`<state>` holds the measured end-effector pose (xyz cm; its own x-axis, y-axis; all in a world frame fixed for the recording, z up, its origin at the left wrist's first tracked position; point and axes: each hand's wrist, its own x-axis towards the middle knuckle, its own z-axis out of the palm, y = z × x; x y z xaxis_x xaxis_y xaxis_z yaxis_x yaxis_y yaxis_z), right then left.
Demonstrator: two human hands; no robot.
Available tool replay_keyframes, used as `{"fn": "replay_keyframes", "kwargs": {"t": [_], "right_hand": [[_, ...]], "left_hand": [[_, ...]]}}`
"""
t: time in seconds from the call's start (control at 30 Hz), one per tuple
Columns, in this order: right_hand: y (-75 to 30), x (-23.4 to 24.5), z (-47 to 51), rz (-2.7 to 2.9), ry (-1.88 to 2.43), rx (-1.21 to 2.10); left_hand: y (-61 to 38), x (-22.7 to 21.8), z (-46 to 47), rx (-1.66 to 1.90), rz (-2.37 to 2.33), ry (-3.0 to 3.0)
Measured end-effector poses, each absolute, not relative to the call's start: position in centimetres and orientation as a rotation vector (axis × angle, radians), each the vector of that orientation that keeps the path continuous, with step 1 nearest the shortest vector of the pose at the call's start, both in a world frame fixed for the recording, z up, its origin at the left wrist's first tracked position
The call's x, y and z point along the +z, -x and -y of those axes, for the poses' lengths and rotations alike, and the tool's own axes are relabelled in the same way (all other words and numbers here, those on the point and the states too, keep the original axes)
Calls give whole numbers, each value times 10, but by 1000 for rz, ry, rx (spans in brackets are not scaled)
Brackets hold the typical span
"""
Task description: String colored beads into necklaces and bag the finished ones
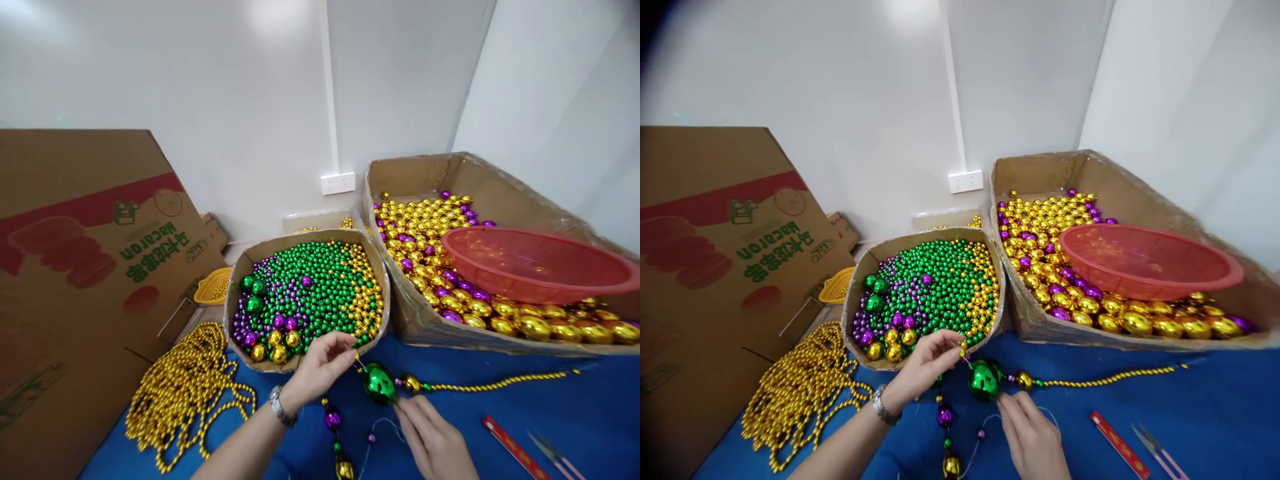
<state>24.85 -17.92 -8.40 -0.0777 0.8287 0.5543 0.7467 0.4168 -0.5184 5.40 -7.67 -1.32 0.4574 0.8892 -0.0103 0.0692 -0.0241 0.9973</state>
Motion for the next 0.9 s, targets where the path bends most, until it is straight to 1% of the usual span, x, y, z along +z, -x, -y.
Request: {"fn": "replay_keyframes", "kwargs": {"t": [0.2, 0.3, 0.43, 0.6, 0.73, 0.83, 0.9], "right_hand": [[-253, -121, 187, 1838, 1354, 532], [-263, -133, 191, 1903, 1380, 543], [-262, -116, 184, 1877, 1434, 387], [-237, -85, 171, 1873, 1254, 470], [-234, -82, 171, 1778, 1217, 608], [-238, -83, 172, 1686, 1292, 714], [-238, -83, 173, 1672, 1318, 721]], "left_hand": [[-61, -33, 103, 794, -893, -1612], [-59, -35, 109, 808, -924, -1740], [-59, -24, 110, 860, -952, -1797], [-58, -6, 108, 910, -889, -1730], [-45, 2, 89, 806, -948, -1831], [-36, -6, 65, 696, -1201, -2137], [-34, -18, 50, 539, -1344, -2269]]}}
